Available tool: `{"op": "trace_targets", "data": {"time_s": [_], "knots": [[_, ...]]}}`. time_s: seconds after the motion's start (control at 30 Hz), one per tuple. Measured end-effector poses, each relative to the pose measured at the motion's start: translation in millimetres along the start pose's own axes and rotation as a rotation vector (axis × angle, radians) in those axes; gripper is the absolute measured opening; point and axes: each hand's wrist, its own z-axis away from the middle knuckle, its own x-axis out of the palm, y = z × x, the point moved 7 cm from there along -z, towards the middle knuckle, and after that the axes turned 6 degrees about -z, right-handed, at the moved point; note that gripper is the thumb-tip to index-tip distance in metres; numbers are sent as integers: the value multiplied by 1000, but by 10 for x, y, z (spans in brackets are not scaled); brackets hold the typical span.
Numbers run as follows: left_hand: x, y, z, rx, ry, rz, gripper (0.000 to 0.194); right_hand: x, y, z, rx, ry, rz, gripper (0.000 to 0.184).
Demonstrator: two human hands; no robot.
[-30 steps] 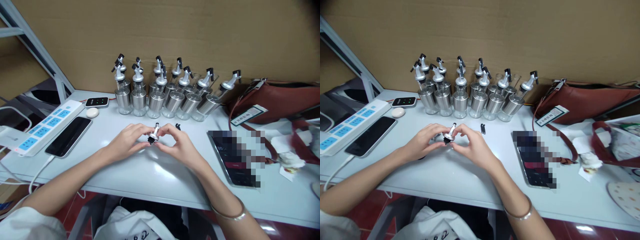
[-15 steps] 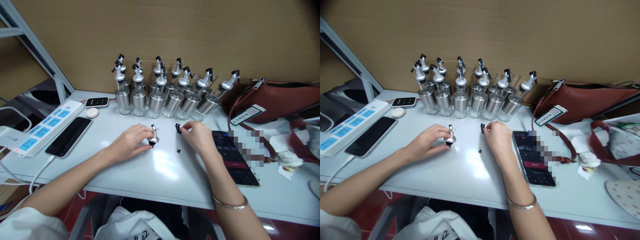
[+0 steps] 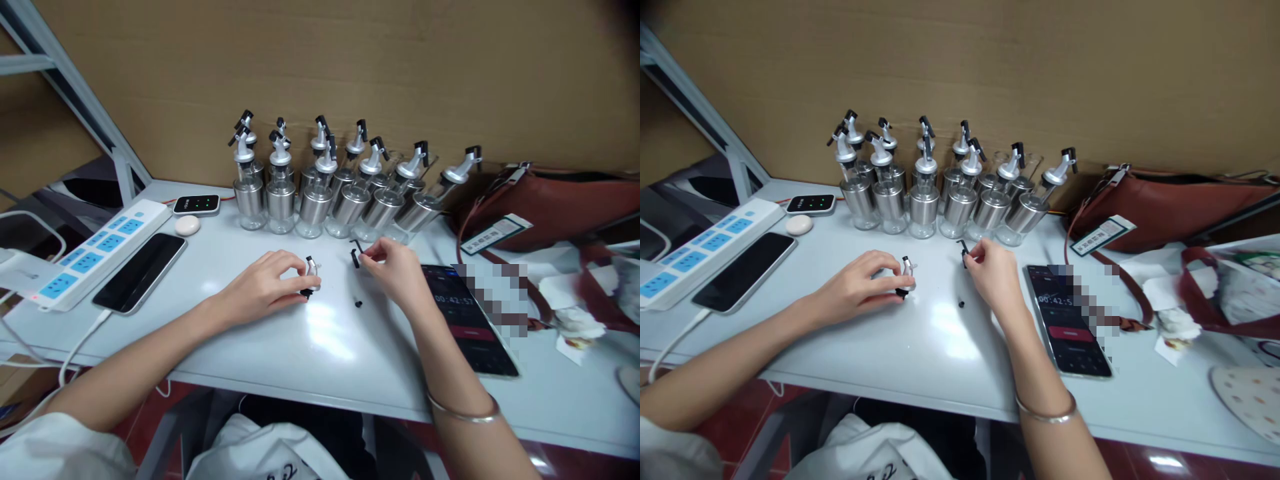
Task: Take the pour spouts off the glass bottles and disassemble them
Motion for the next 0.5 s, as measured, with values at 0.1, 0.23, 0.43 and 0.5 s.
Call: {"op": "trace_targets", "data": {"time_s": [0.1,0.23,0.43,0.5], "knots": [[5,-8,0,-11,-3,-4,24,103,-144,45,-35,-121,-463,17],[13,-6,4,-7,0,-15,25,208,-360,163,-79,-265,-696,23],[8,3,-2,-7,4,-34,25,208,-523,261,-197,-308,-740,23],[4,6,-7,-6,6,-43,25,210,-536,273,-219,-320,-747,22]]}}
